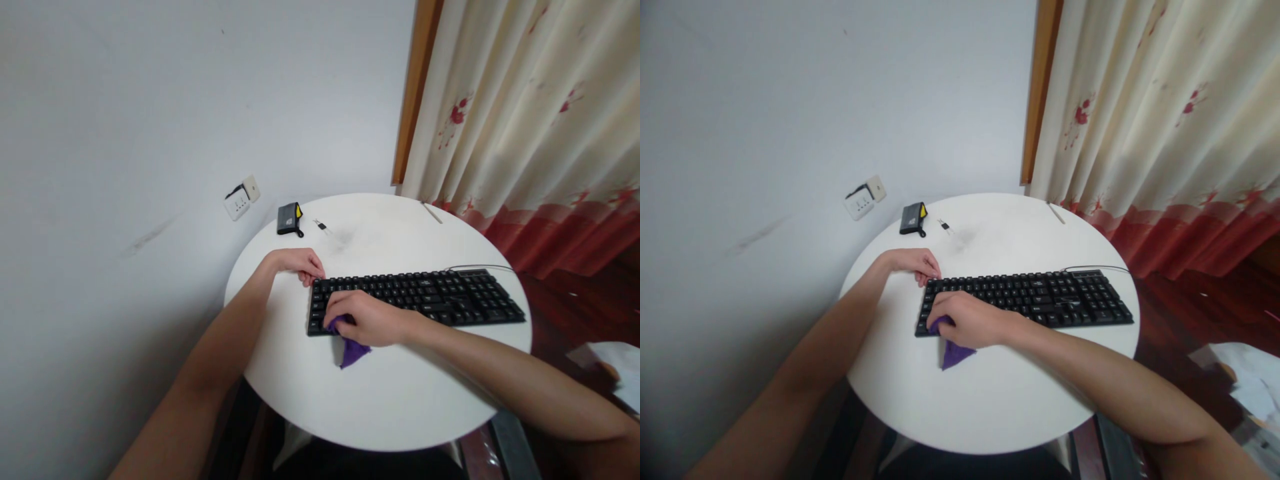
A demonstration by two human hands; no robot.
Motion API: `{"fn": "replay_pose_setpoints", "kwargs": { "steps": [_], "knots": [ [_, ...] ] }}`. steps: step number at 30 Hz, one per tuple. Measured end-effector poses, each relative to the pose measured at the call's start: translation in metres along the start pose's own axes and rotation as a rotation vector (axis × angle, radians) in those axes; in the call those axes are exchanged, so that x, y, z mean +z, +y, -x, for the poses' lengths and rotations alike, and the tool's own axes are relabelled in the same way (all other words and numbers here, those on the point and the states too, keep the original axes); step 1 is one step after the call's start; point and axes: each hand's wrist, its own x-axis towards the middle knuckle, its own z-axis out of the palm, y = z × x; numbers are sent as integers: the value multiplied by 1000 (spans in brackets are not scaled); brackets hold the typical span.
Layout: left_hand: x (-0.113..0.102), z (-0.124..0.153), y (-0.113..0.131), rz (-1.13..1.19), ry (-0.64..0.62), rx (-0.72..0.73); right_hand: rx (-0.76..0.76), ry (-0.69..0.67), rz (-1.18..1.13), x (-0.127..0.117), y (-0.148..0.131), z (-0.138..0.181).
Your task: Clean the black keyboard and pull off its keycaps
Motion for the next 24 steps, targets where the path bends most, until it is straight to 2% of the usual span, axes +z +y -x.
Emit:
{"fn": "replay_pose_setpoints", "kwargs": {
  "steps": [5,6,8,10,12,15,21,24],
  "knots": [
    [0,-2,-1,-2,6,-10,258,391,195,-28,32,4],
    [0,-2,-1,0,8,-9,329,451,254,-33,40,6],
    [1,0,1,2,11,-14,454,474,352,-41,54,10],
    [2,1,3,-2,15,-20,520,420,407,-42,60,12],
    [3,2,4,-9,18,-20,508,343,415,-36,56,12],
    [3,2,5,-21,14,-11,375,223,359,-21,39,8],
    [2,2,4,-28,9,7,-19,-111,89,-5,5,4],
    [2,1,2,-16,13,11,-35,-106,18,-6,2,3]
  ]
}}
